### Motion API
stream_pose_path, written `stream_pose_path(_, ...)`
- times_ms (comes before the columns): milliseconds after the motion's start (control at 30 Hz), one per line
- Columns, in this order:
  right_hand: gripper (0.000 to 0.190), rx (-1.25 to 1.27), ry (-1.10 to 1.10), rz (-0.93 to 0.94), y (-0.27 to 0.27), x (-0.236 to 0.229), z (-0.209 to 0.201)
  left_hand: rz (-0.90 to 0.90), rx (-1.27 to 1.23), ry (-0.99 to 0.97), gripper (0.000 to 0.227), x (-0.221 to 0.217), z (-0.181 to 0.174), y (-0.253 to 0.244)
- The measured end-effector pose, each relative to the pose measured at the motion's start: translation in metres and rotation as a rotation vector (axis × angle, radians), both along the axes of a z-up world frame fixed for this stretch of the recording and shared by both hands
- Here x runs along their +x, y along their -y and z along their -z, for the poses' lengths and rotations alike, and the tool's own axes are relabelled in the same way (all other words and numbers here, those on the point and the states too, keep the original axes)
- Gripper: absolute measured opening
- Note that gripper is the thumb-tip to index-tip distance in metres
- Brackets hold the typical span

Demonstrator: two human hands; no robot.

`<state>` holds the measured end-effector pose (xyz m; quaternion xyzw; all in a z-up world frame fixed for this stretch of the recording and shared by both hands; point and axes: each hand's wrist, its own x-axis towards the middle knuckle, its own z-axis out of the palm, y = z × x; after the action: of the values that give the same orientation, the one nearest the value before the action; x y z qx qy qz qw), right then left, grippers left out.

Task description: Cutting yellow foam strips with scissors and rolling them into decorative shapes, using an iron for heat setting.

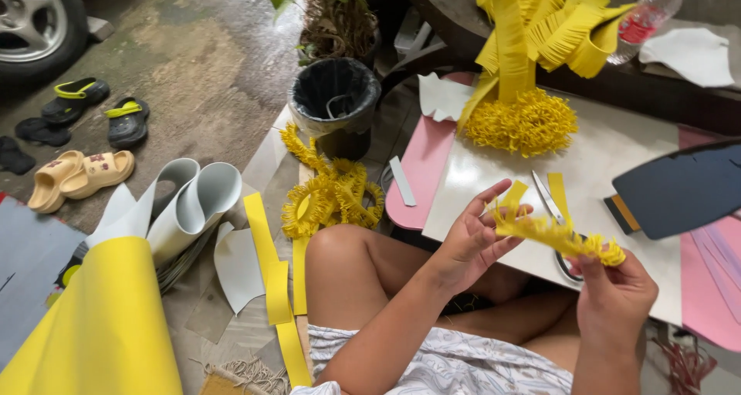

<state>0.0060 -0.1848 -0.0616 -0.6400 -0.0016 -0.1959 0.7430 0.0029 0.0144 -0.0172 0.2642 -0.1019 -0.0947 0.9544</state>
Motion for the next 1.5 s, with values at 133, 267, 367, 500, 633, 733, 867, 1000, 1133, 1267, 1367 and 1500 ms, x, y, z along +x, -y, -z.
stream_pose_path(133, 0.027, 0.003, -0.016, 0.114, -0.017, -0.004, -0.014, 0.102, 0.020, -0.105, 0.064, -0.012, -0.003, 0.018)
stream_pose_path(267, 0.019, 0.020, -0.007, 0.029, -0.023, -0.009, -0.014, 0.063, 0.034, -0.056, 0.043, -0.014, 0.010, 0.040)
stream_pose_path(367, 0.013, 0.032, 0.084, -0.101, -0.022, -0.006, -0.007, -0.119, 0.142, -0.085, 0.027, -0.010, 0.017, 0.048)
stream_pose_path(500, 0.009, 0.133, -0.028, -0.206, -0.023, -0.008, -0.005, -0.247, 0.275, -0.058, 0.023, -0.008, 0.016, 0.046)
stream_pose_path(633, 0.008, 0.199, -0.086, -0.266, -0.027, -0.010, -0.006, -0.342, 0.339, -0.042, 0.017, -0.006, 0.026, 0.042)
stream_pose_path(733, 0.009, 0.221, -0.099, -0.283, -0.029, -0.012, -0.002, -0.489, 0.444, 0.020, 0.020, 0.009, 0.072, 0.053)
stream_pose_path(867, 0.010, 0.211, -0.086, -0.269, -0.033, -0.011, -0.009, -0.428, 0.456, -0.030, 0.021, -0.007, 0.034, 0.047)
stream_pose_path(1000, 0.013, 0.087, -0.014, -0.164, -0.032, -0.008, -0.009, -0.345, 0.369, -0.047, 0.023, -0.012, 0.016, 0.039)
stream_pose_path(1133, 0.013, -0.065, 0.074, -0.049, -0.032, -0.013, -0.012, -0.344, 0.371, -0.083, 0.021, -0.006, 0.023, 0.030)
stream_pose_path(1267, 0.012, -0.194, 0.223, -0.017, -0.029, -0.011, -0.019, -0.304, 0.266, -0.004, 0.022, -0.007, 0.011, 0.018)
stream_pose_path(1367, 0.013, -0.348, 0.348, 0.067, -0.026, -0.014, -0.027, -0.252, 0.163, 0.105, 0.017, -0.002, 0.021, 0.015)
stream_pose_path(1500, 0.016, -0.300, 0.421, 0.080, -0.027, -0.018, -0.030, -0.170, 0.140, 0.198, 0.035, -0.007, 0.011, 0.011)
